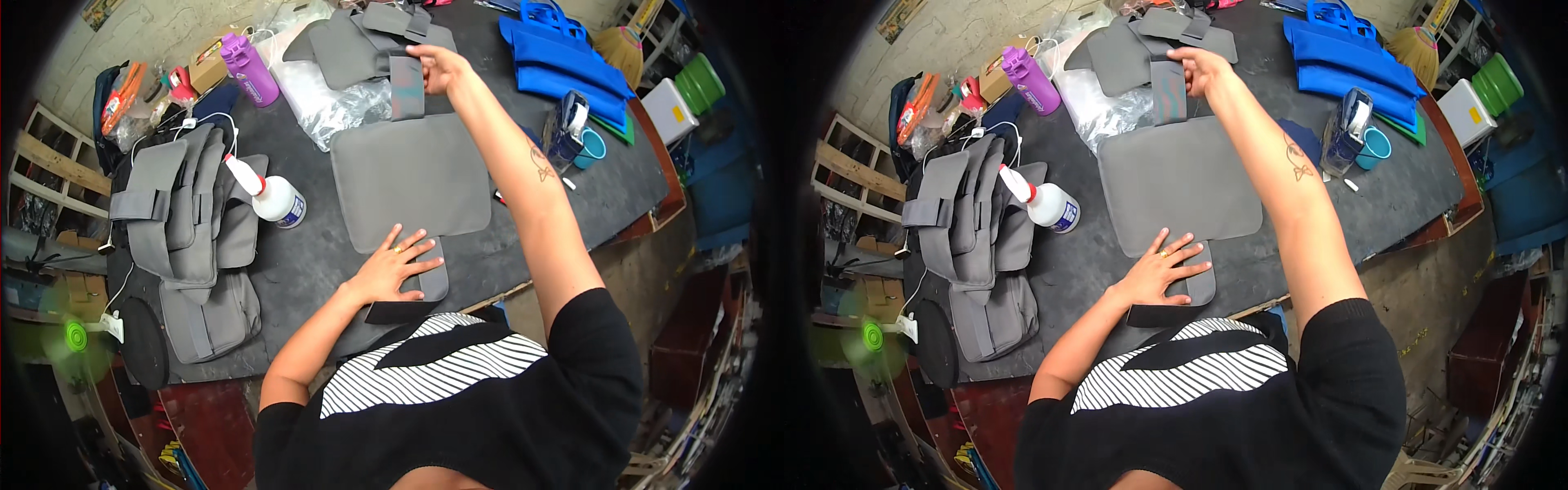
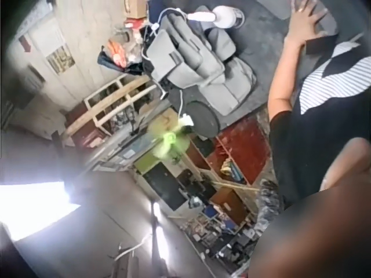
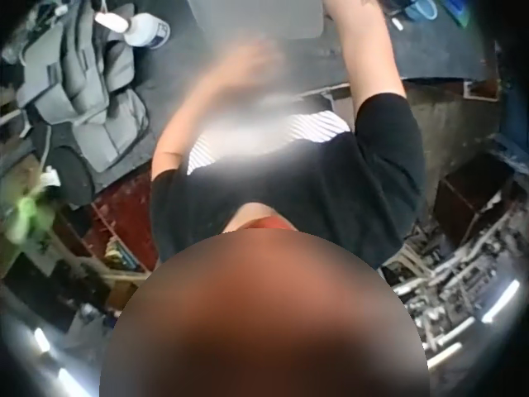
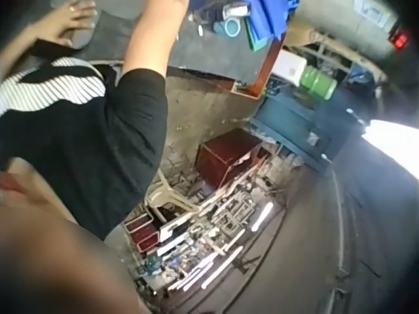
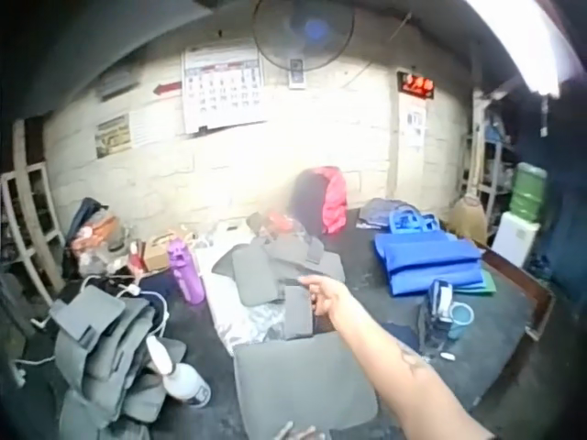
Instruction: Marking, trimming, and heat-sealing edges of gray fabric pouches at a workbench.
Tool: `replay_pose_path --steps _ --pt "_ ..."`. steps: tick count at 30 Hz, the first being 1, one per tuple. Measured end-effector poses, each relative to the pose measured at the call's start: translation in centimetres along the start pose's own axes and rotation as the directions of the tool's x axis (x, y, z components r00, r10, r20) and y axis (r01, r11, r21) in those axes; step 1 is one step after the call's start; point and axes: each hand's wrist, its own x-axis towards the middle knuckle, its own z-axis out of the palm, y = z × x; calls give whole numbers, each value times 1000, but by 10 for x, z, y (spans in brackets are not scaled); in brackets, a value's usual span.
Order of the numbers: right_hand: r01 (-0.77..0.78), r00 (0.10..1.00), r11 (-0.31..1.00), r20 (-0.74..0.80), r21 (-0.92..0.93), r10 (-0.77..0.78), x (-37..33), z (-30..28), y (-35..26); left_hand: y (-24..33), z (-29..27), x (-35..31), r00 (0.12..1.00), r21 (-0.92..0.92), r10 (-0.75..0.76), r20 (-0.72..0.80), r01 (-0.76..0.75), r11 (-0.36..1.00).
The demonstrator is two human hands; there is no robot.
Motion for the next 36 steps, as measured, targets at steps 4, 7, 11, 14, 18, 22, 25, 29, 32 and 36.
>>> replay_pose_path --steps 4,7,11,14,18,22,25,29,32,36 --pt "177 963 984 -203 -28 -179 -15 27 -28 -1 1 -2 999 11 -16 39 16 1000" --pt "280 880 914 -303 -292 -366 -30 20 -52 9 0 0 997 46 2 83 -6 999" --pt "267 866 762 -200 -590 -459 -57 49 -45 18 5 -5 995 210 2 104 -24 977" --pt "305 913 854 -126 -422 -388 -65 38 -46 28 -1 -2 989 198 12 149 -42 979" --pt "295 945 939 -90 -179 -314 -84 40 -33 37 3 -13 975 -73 196 101 -189 979" --pt "205 978 978 13 48 -206 -84 22 -24 50 10 -13 933 -183 162 -321 -229 956" --pt "195 980 978 15 74 -197 -72 15 -20 63 -7 6 818 -445 -175 -547 -107 889" --pt "221 975 972 11 85 -222 -73 19 -20 63 -10 26 528 -741 -644 -553 41 670" --pt "219 975 970 5 104 -220 -75 14 -19 44 -22 54 501 -921 -772 -390 -217 324" --pt "193 980 976 -58 104 -188 -69 18 -9 9 -10 59 521 -890 -728 -446 -171 422"
